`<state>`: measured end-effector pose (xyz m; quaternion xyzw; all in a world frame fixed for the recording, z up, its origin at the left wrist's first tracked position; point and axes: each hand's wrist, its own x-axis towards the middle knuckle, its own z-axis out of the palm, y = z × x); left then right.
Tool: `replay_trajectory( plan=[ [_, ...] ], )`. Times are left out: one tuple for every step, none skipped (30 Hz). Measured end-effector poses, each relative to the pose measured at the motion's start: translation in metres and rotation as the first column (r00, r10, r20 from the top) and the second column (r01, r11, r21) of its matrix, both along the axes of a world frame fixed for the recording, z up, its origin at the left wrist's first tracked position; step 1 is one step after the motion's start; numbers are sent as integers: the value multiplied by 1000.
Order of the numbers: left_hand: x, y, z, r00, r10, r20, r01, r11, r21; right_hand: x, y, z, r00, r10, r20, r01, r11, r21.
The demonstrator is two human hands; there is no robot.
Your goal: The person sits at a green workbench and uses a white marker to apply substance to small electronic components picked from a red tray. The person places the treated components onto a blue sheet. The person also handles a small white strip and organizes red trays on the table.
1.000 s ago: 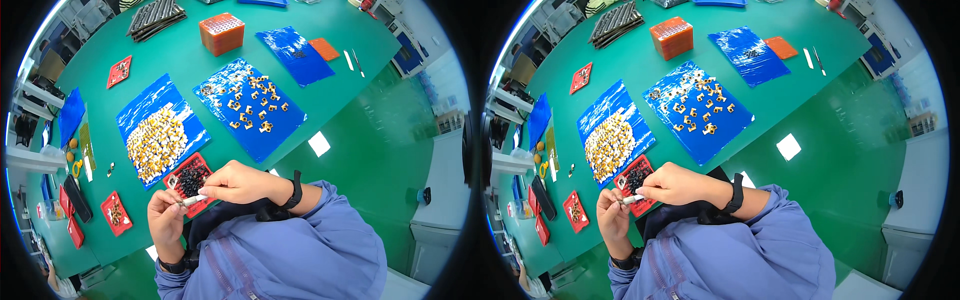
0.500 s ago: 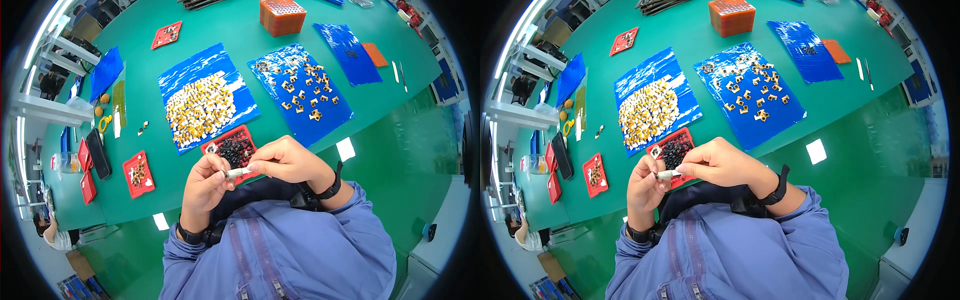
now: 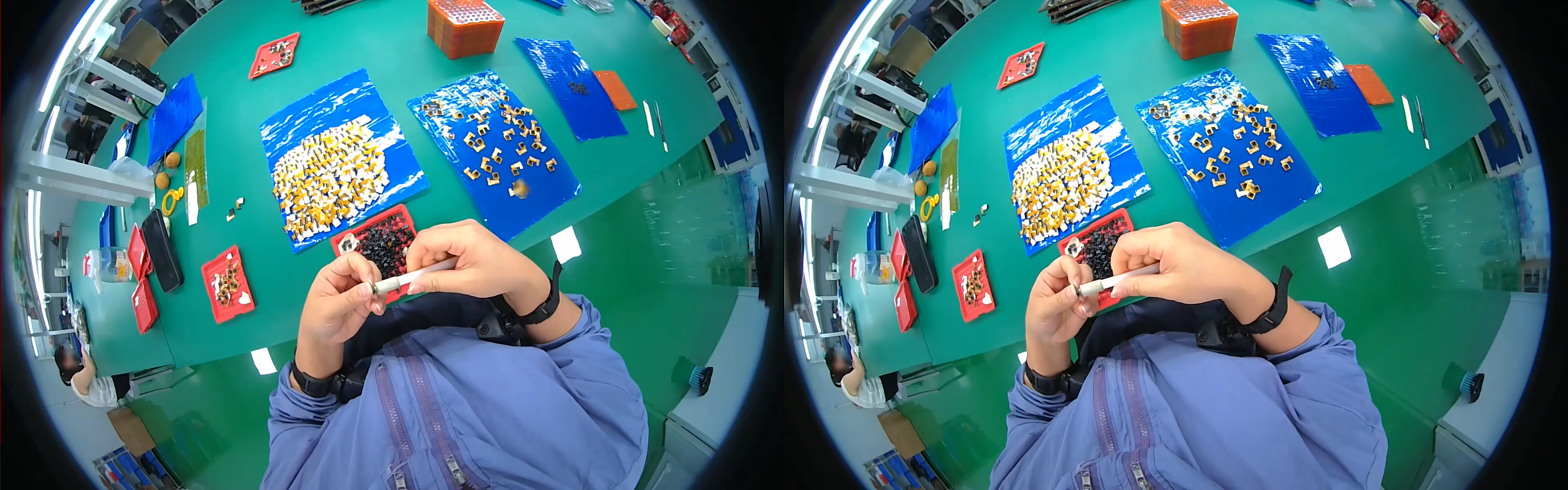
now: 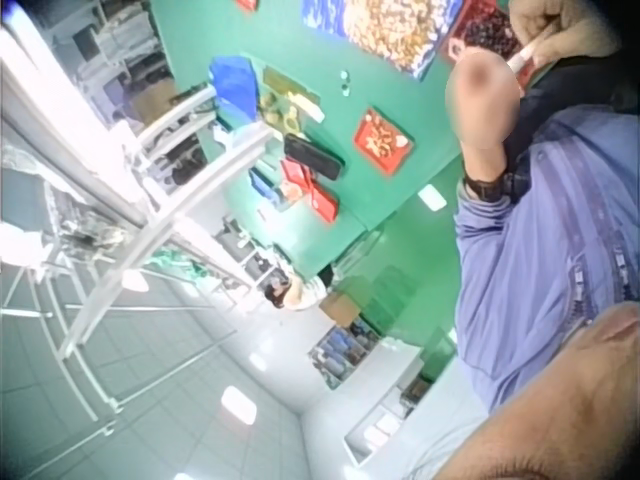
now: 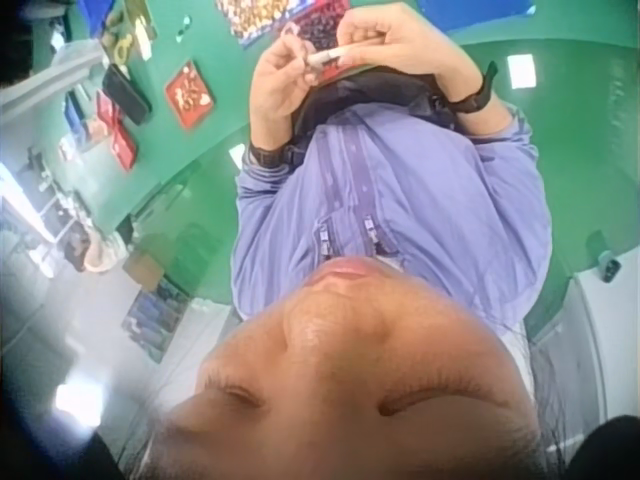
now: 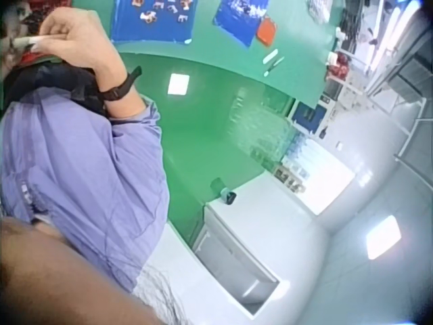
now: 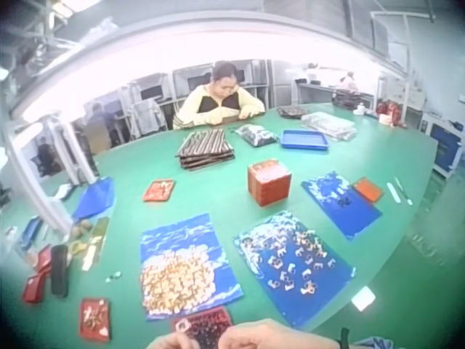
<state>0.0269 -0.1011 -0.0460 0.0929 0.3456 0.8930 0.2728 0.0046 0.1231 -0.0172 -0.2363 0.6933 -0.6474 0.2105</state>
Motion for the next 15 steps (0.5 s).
replay_trajectory(
  plan=[
    [0, 0, 0, 1000, 1, 1, -1, 1000, -2, 0, -1, -1, 1000, -3, -3, 3, 1000, -13],
    [0, 0, 0, 1000, 3, 4, -3, 1000, -3, 0, -1, -2, 1000, -5, -4, 5, 1000, -26],
    [0, 0, 0, 1000, 9, 4, -9, 1000, -8, 0, -1, -3, 1000, 11, -3, -11, 1000, -8],
    [-1, -1, 0, 1000, 16, 5, -16, 1000, -13, -1, 0, -3, 1000, 27, -2, -27, 1000, 10],
    [-1, -1, 0, 1000, 24, 6, -24, 1000, -18, -1, 0, -3, 999, 44, -1, -44, 999, 28],
    [-1, -1, 0, 999, 22, 25, -22, 1000, -2, -1, 0, -3, 998, 11, -63, -9, 999, 30],
    [0, -1, 0, 999, 20, 44, -20, 1000, 15, -1, -1, -3, 992, -21, -126, 25, 999, 31],
    [-1, -1, 0, 998, 16, 60, -18, 999, 31, -1, -2, -2, 980, -54, -191, 60, 998, 29],
    [-1, -1, 0, 998, 18, 67, -20, 999, 31, -2, -1, 0, 999, -18, -35, 19, 999, 48],
    [0, -1, -1, 997, 19, 73, -22, 999, 32, -2, 1, 5, 992, 16, 122, -24, 998, 59],
    [-1, -1, -1, 997, 21, 75, -23, 999, 32, -3, 2, 9, 961, 48, 272, -68, 996, 64],
    [-2, -1, -1, 998, 21, 67, -23, 999, 29, -3, 3, 7, 980, 57, 189, -75, 993, 90],
    [-2, -1, -1, 998, 21, 58, -23, 999, 25, -3, 2, 3, 997, 31, 71, -36, 997, 69],
    [-2, -2, -1, 998, 22, 50, -23, 1000, 20, -4, 0, -2, 999, 3, -46, -1, 999, 43],
    [-3, -1, 0, 998, 23, 55, -24, 1000, 14, -4, -2, -3, 986, -28, -163, 31, 999, 12]
  ],
)
